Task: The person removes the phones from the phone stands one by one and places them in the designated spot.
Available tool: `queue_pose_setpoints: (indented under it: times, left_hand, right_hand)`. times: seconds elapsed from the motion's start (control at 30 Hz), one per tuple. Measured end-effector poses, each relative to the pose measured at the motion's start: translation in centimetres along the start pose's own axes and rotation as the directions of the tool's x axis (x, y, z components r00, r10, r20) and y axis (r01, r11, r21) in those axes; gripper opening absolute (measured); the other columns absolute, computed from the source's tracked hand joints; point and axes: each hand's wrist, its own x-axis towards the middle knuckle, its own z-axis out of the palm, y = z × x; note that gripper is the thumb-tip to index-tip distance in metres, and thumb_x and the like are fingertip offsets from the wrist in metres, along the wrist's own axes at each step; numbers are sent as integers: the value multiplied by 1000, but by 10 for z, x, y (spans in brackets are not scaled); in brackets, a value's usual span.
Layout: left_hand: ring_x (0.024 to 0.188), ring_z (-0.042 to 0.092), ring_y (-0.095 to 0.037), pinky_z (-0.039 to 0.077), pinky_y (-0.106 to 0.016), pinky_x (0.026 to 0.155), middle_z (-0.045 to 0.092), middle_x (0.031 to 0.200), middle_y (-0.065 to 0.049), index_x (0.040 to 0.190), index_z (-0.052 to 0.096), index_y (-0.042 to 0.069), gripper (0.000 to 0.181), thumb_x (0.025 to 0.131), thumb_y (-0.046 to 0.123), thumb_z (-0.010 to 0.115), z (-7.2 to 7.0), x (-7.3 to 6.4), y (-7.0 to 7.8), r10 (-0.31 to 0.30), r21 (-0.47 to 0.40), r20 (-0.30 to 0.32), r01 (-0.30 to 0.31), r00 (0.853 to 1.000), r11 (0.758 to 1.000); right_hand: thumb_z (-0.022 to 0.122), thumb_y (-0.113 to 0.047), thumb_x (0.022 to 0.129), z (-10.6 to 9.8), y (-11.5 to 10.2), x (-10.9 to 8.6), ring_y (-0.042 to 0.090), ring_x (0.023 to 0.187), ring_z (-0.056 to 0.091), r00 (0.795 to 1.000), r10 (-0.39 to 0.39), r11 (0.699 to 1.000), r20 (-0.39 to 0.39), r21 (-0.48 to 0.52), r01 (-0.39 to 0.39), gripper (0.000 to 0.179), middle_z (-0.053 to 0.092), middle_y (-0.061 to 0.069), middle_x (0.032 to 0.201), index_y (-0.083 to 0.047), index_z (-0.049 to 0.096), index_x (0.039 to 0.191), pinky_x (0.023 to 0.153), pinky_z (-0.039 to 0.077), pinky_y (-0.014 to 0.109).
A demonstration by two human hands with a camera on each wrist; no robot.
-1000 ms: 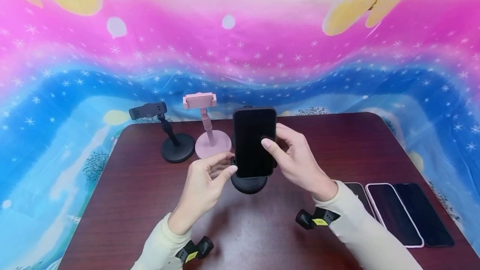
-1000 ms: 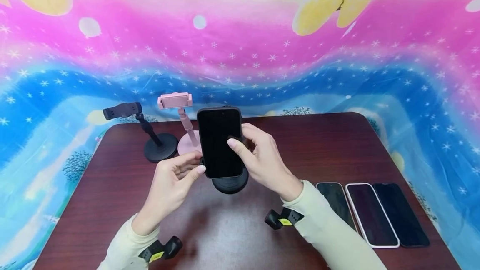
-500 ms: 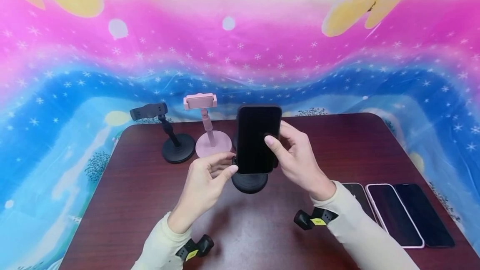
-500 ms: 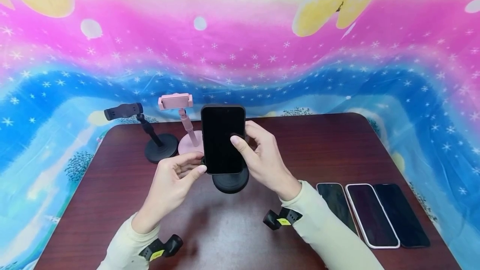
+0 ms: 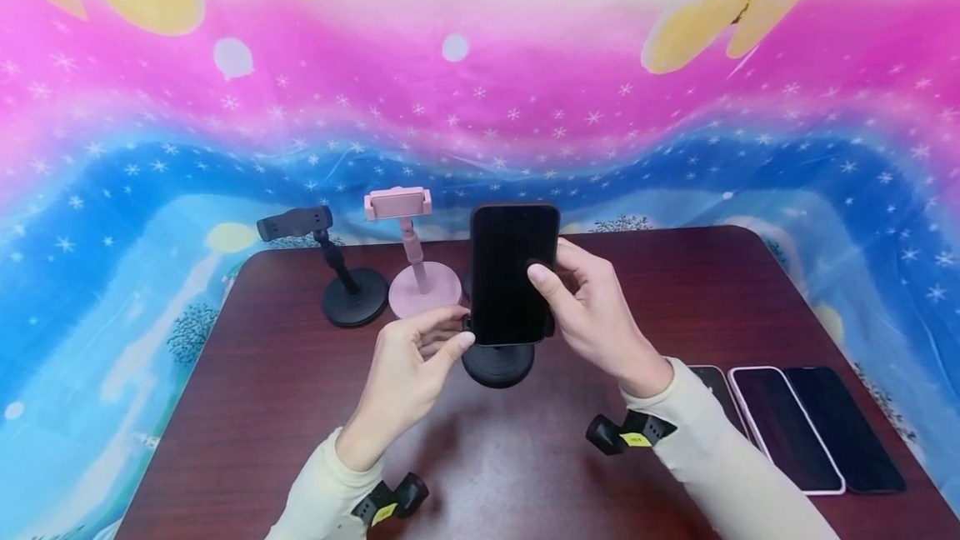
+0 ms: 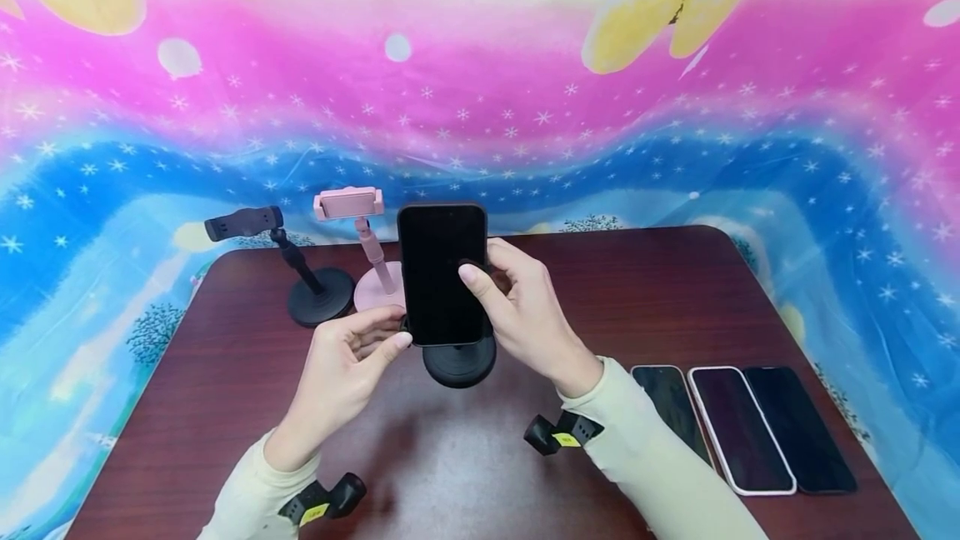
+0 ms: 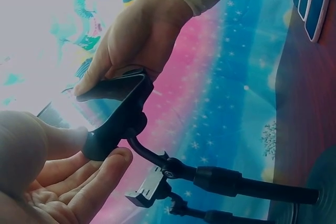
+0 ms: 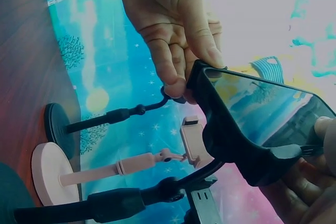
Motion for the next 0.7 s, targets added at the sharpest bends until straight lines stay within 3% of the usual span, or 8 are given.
queue_pose_setpoints:
  times: [0.17, 0.43, 0.7]
  left_hand:
    - [91, 76, -19, 62, -33, 86, 77, 101, -12, 116, 73, 2, 27, 89, 2, 74, 0, -1, -1, -12, -1, -5, 12, 1000, 1000]
    - [91, 75, -17, 62, -31, 86, 78, 101, -11, 116, 74, 4, 26, 90, 5, 74, 0, -1, -2, 3, 3, 3, -3, 1000, 1000]
    - [92, 75, -17, 62, -31, 86, 78, 103, -11, 117, 73, 4, 27, 90, 4, 74, 0, -1, -2, 4, 3, 9, -4, 1000, 1000]
  right_hand:
    - [59, -9, 102, 0, -1, 1, 10, 82, 75, 1000, -8, 1000, 22, -4, 8, 25, 69, 12, 120, -6, 69, 124, 64, 63, 32]
    - [63, -5, 99, -1, 7, 1, 9, 75, 66, 995, -101, 994, -7, -28, 101, 21, 70, 15, 112, -2, 71, 118, 52, 55, 26]
    - [62, -3, 98, -1, 6, 3, 9, 100, 68, 991, -135, 990, 4, -42, 135, 24, 70, 13, 117, -4, 70, 121, 75, 62, 27]
